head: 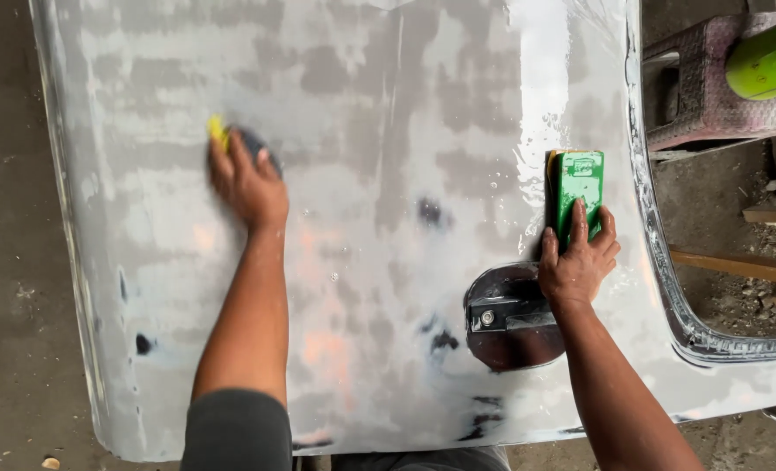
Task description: The person sands a large, white car door panel using a green sanding block and a yellow cloth. They repeatedly rub the surface to smooth it, occasionally dipping the sanding block into a green bucket of water and wiping the panel with the cloth to remove residue.
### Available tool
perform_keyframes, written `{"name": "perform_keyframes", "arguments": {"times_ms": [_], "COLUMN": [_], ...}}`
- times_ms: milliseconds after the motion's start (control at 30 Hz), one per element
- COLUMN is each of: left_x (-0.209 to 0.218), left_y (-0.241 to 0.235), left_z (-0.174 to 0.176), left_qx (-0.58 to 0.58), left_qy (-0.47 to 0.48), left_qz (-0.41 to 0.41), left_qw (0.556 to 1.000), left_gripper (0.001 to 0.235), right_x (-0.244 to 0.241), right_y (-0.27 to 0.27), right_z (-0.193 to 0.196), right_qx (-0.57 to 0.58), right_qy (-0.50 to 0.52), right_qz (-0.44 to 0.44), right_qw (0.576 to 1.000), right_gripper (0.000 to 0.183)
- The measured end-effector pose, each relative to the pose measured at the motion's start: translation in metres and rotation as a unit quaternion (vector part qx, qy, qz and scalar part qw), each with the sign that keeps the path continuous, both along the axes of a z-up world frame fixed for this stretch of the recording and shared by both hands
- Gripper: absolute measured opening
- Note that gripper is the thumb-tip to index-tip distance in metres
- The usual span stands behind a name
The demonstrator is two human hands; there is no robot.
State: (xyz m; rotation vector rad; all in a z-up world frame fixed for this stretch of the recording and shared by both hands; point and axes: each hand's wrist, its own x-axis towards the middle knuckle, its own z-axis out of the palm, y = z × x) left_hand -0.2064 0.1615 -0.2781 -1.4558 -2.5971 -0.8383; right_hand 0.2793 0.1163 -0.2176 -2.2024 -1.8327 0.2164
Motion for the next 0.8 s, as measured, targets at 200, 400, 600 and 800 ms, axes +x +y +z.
{"name": "perform_keyframes", "arguments": {"times_ms": [200, 400, 600, 800], "left_x": [0.119, 0.303, 0.184, 0.051], "left_y": [-0.051, -0.08, -0.103, -0.205], "left_z": [-0.002, 0.022, 0.011, -0.001], "left_qx": [0.008, -0.061, -0.041, 0.014], "left_qy": [-0.007, 0.068, -0.065, -0.005], "left_qz": [-0.116, -0.485, -0.327, 0.066], "left_qw": [0.993, 0.87, 0.942, 0.998], "left_gripper": [0.049, 0.053, 0.054, 0.047], "right_x": [-0.003, 0.004, 0.01, 0.013], "right_y": [0.003, 0.002, 0.0, 0.003], "right_z": [0.004, -0.001, -0.004, -0.007], "right_qx": [-0.009, 0.001, 0.006, -0.006], "right_qy": [-0.005, -0.011, -0.006, 0.001], "right_qz": [-0.008, 0.016, 0.023, 0.026], "right_qw": [1.0, 1.0, 1.0, 1.0], "right_gripper": [0.068, 0.069, 0.069, 0.071]}}
